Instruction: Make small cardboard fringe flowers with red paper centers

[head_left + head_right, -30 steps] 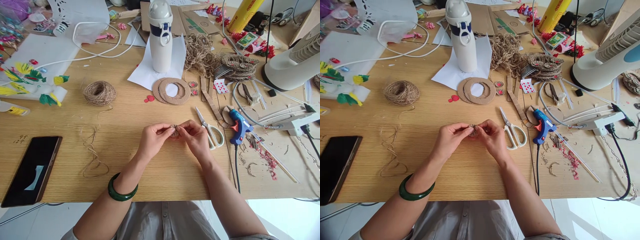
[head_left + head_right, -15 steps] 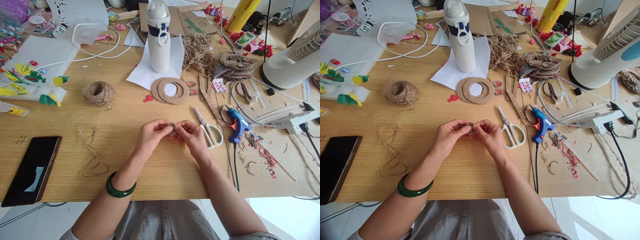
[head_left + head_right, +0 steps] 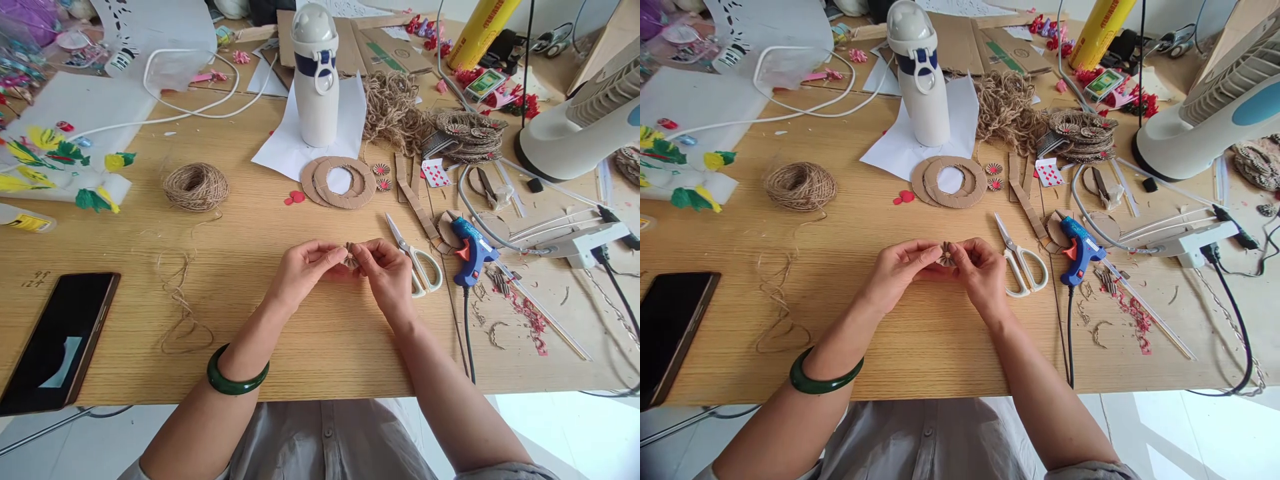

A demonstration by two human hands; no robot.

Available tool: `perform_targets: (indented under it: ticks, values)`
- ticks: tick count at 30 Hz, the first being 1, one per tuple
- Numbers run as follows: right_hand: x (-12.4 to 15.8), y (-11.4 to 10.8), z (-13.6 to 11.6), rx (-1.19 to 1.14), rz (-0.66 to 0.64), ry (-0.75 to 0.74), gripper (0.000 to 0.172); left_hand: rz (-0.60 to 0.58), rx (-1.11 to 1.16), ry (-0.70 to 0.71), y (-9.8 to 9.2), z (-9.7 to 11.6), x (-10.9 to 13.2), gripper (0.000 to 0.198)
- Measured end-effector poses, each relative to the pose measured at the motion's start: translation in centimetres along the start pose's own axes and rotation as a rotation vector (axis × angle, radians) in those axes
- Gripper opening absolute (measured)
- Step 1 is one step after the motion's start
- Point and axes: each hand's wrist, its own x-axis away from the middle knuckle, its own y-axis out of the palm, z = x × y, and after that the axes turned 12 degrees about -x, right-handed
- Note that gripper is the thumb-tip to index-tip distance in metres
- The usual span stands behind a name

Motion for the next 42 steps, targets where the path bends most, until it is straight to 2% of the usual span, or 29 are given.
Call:
perform_targets:
  ticks: [3,8,16,23,31,35,42]
  values:
    - [0.04,0.0,0.06,0.0,0.011,-0.03,0.035,-0.032,0.008,-0.022,0.15,-0.19,0.13,0.028]
    - [0.08,0.07,0.13,-0.021,-0.022,0.022,0.034,0.021,0.069,0.007,0.42,-0.38,0.16,0.026]
    - [-0.01,0.17,-0.12,-0.041,-0.012,0.069,0.033,-0.031,0.055,0.001,0.47,0.07,0.33,0.022]
    - [0.19,0.24,0.03,-0.069,-0.015,0.074,0.029,-0.062,0.097,-0.084,0.23,0.12,0.34,0.026]
    - [0.05,-0.05,0.3,-0.147,-0.027,0.113,0.023,-0.079,0.132,-0.088,0.3,-0.04,0.28,0.022]
    - [0.02,0.02,0.39,-0.097,-0.024,0.109,0.025,-0.052,0.144,-0.113,0.35,0.01,0.31,0.021]
    - [0.1,0.03,0.13,-0.066,-0.042,0.116,0.025,-0.085,0.128,-0.115,0.28,0.19,0.33,0.02]
